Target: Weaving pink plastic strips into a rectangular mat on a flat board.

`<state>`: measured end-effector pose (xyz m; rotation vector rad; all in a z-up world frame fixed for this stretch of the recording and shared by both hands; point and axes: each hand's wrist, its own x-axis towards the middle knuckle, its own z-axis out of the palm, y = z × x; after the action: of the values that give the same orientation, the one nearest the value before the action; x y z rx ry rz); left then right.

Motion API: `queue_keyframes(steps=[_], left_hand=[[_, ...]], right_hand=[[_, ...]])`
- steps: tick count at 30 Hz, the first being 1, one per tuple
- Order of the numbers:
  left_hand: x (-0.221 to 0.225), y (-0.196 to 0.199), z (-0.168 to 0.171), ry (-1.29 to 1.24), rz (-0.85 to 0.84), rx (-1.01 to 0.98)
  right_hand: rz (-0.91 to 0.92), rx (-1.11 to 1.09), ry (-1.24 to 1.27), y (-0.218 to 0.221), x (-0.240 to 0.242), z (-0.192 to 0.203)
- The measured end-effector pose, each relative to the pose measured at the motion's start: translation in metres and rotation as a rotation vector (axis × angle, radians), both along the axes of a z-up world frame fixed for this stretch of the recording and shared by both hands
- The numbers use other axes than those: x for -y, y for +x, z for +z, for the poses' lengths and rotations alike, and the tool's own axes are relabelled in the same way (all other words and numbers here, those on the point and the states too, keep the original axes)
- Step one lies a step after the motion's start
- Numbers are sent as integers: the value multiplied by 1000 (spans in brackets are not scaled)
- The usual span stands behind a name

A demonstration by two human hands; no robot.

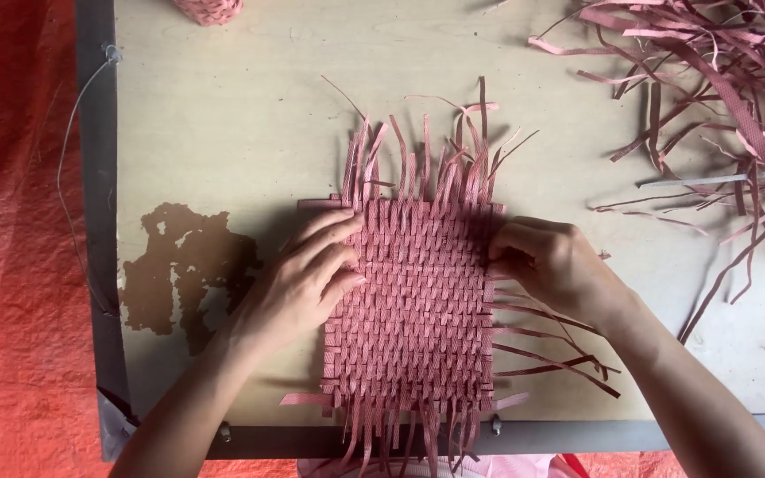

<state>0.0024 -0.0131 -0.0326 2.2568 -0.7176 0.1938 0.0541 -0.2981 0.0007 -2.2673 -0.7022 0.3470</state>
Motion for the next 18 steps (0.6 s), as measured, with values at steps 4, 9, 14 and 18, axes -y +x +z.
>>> queue_keyframes(steps=[4,9,14,18], left_hand=[[-2,1,-2,-19,-18,-9],[-2,2,-3,-49,-21,-22],[-2,3,0,-54,-41,-39],[0,2,-2,-60,-28,-42]], right_hand=[[28,-11,-43,2,-9,-6],[32,-94,14,11,-3,9],[40,-180,54,16,5,17],[35,-146,16,15,5,8]])
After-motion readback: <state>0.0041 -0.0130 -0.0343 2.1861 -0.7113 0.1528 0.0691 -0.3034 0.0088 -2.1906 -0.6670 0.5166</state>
